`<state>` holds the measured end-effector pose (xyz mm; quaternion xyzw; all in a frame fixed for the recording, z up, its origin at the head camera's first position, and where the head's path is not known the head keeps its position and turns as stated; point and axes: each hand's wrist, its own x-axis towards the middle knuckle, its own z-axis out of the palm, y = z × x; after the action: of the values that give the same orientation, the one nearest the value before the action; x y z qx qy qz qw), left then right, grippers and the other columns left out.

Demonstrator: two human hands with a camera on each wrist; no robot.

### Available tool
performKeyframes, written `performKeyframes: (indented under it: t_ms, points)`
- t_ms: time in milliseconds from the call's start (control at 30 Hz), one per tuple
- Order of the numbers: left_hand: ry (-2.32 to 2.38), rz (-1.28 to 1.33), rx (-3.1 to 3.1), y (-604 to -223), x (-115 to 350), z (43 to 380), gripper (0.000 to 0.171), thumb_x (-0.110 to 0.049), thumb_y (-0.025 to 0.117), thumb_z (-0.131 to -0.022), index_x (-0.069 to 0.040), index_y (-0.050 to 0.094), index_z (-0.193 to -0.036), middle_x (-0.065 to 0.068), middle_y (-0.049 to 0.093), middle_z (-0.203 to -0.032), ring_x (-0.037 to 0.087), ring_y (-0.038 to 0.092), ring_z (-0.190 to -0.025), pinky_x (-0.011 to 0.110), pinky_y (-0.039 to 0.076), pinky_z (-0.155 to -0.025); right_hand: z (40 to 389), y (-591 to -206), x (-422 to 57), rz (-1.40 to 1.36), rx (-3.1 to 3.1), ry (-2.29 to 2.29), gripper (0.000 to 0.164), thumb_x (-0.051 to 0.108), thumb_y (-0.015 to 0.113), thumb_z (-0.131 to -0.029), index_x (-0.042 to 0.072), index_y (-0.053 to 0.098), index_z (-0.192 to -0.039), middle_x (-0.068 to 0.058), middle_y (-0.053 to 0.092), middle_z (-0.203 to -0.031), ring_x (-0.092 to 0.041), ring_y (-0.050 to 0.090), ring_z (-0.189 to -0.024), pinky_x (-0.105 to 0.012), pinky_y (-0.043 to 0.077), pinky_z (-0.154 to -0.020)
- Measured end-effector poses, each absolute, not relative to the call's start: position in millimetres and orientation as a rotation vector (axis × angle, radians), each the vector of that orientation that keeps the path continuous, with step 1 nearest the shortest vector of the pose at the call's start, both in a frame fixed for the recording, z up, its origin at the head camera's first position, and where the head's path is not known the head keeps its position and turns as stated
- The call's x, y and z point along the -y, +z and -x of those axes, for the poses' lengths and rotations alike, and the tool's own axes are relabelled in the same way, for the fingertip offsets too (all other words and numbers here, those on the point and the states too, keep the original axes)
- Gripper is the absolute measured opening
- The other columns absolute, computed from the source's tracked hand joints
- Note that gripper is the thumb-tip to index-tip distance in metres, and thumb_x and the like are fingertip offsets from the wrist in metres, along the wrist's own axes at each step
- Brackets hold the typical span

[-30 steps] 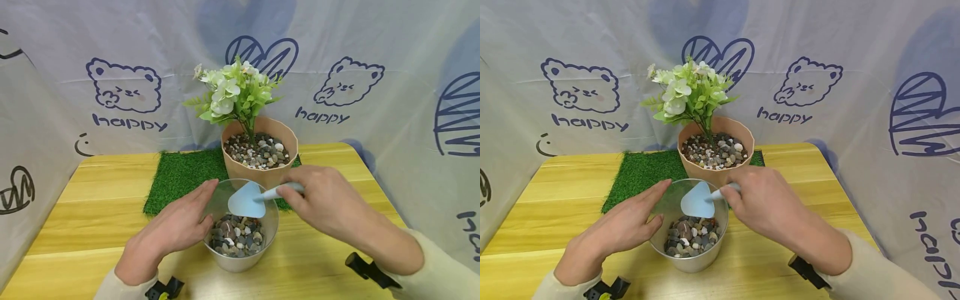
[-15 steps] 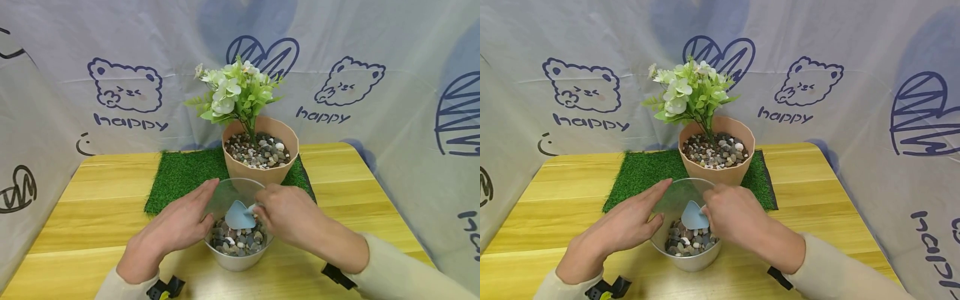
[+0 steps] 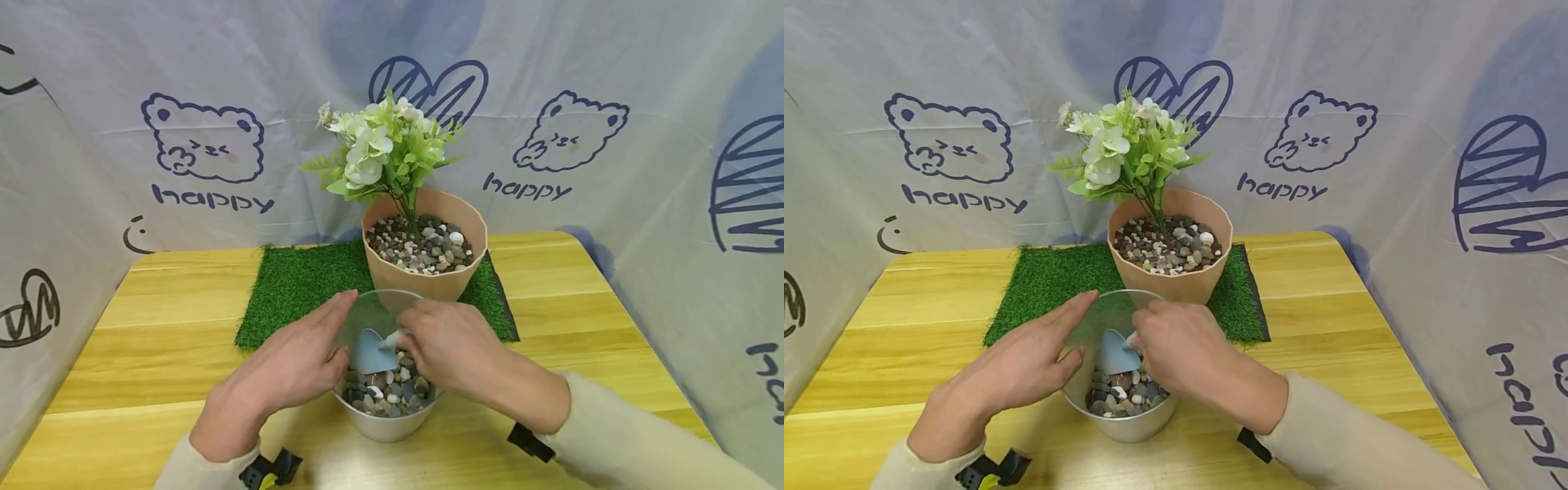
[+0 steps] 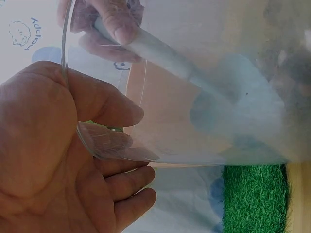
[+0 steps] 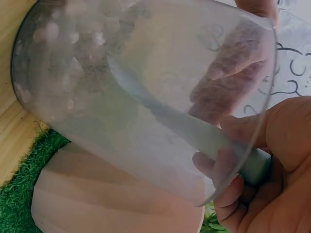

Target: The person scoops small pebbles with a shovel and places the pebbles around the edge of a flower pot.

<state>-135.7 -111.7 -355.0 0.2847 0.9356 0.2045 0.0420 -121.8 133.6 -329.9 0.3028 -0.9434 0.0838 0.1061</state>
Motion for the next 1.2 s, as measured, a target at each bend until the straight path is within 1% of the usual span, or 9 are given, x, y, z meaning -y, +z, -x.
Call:
performKeyframes:
  t_ms: [100, 233, 367, 500, 733, 833, 933, 1100, 1200]
  points:
    - [0.631, -0.862, -2.858, -354.7, 112.6, 135.5, 0.079, -0.022, 0.059, -0.102, -0.005, 0.021, -0.168, 0.018, 0.028, -0.172, 0.035, 0.034, -0.157, 0.053, 0.034, -0.128, 125.0, -331.6, -131.1, -0.92, 2.834, 0.261, 0.016, 0.028, 0.078, -0.096, 0.016, 0.071, -0.086, 0.005, 0.062, -0.078, -0.013, 0.058, -0.067, -0.031, 0.053, -0.055]
    - [0.627, -0.847, -2.849, -354.1, 112.2, 135.7, 0.08, -0.023, 0.06, -0.102, -0.008, 0.02, -0.169, 0.017, 0.027, -0.172, 0.036, 0.036, -0.156, 0.053, 0.036, -0.126, 127.1, -329.4, -133.1, -0.96, 2.924, 0.282, 0.011, 0.025, 0.076, -0.097, 0.014, 0.075, -0.093, 0.003, 0.067, -0.085, -0.016, 0.065, -0.073, -0.035, 0.058, -0.063]
    - [0.62, -0.85, -2.845, -353.5, 111.0, 136.1, 0.08, -0.023, 0.059, -0.102, -0.008, 0.019, -0.169, 0.016, 0.026, -0.173, 0.035, 0.035, -0.156, 0.053, 0.036, -0.127, 127.6, -323.6, -136.4, -0.97, 2.994, 0.295, 0.01, 0.025, 0.075, -0.098, 0.014, 0.076, -0.096, 0.004, 0.068, -0.087, -0.016, 0.066, -0.077, -0.036, 0.059, -0.067]
    - [0.623, -0.857, -2.847, -353.2, 111.4, 135.7, 0.079, -0.023, 0.059, -0.102, -0.006, 0.02, -0.169, 0.016, 0.026, -0.173, 0.033, 0.032, -0.158, 0.052, 0.033, -0.128, 128.1, -321.0, -136.2, -0.996, 3.007, 0.297, 0.011, 0.025, 0.075, -0.098, 0.014, 0.076, -0.095, 0.004, 0.067, -0.085, -0.015, 0.064, -0.076, -0.035, 0.057, -0.065]
    - [0.638, -0.871, -2.851, -353.3, 111.7, 135.0, 0.079, -0.022, 0.058, -0.102, -0.005, 0.021, -0.168, 0.017, 0.027, -0.173, 0.035, 0.033, -0.157, 0.053, 0.033, -0.128, 130.7, -314.1, -136.6, -1.019, 3.073, 0.288, 0.019, 0.023, 0.074, -0.098, 0.02, 0.068, -0.081, 0.007, 0.062, -0.078, -0.011, 0.057, -0.069, -0.031, 0.051, -0.059]
    - [0.634, -0.871, -2.85, -353.7, 111.7, 135.2, 0.079, -0.022, 0.058, -0.101, -0.005, 0.02, -0.168, 0.017, 0.026, -0.173, 0.034, 0.033, -0.158, 0.052, 0.033, -0.128, 132.2, -312.7, -135.0, -0.999, 3.1, 0.317, 0.019, 0.022, 0.074, -0.099, 0.019, 0.069, -0.081, 0.008, 0.061, -0.075, -0.01, 0.054, -0.065, -0.029, 0.048, -0.057]
    - [0.634, -0.863, -2.851, -353.7, 111.6, 135.0, 0.078, -0.022, 0.057, -0.101, -0.005, 0.021, -0.168, 0.016, 0.026, -0.173, 0.034, 0.033, -0.157, 0.053, 0.033, -0.128, 133.0, -311.0, -134.2, -0.985, 3.141, 0.351, 0.02, 0.023, 0.074, -0.099, 0.019, 0.07, -0.08, 0.009, 0.06, -0.07, -0.01, 0.054, -0.062, -0.029, 0.049, -0.056]
    - [0.638, -0.869, -2.852, -353.2, 110.8, 134.9, 0.078, -0.021, 0.056, -0.101, -0.006, 0.021, -0.168, 0.015, 0.026, -0.173, 0.033, 0.033, -0.157, 0.052, 0.033, -0.128, 132.4, -305.2, -137.0, -0.919, 3.239, 0.431, 0.016, 0.022, 0.073, -0.099, 0.018, 0.076, -0.084, 0.011, 0.066, -0.071, -0.007, 0.058, -0.062, -0.031, 0.055, -0.064]
    - [0.633, -0.875, -2.852, -353.1, 110.6, 135.3, 0.078, -0.022, 0.056, -0.101, -0.005, 0.02, -0.168, 0.015, 0.026, -0.173, 0.033, 0.032, -0.158, 0.052, 0.032, -0.129, 132.0, -305.5, -137.5, -0.913, 3.247, 0.469, 0.016, 0.022, 0.072, -0.099, 0.019, 0.077, -0.084, 0.011, 0.067, -0.071, -0.008, 0.057, -0.06, -0.031, 0.054, -0.061]
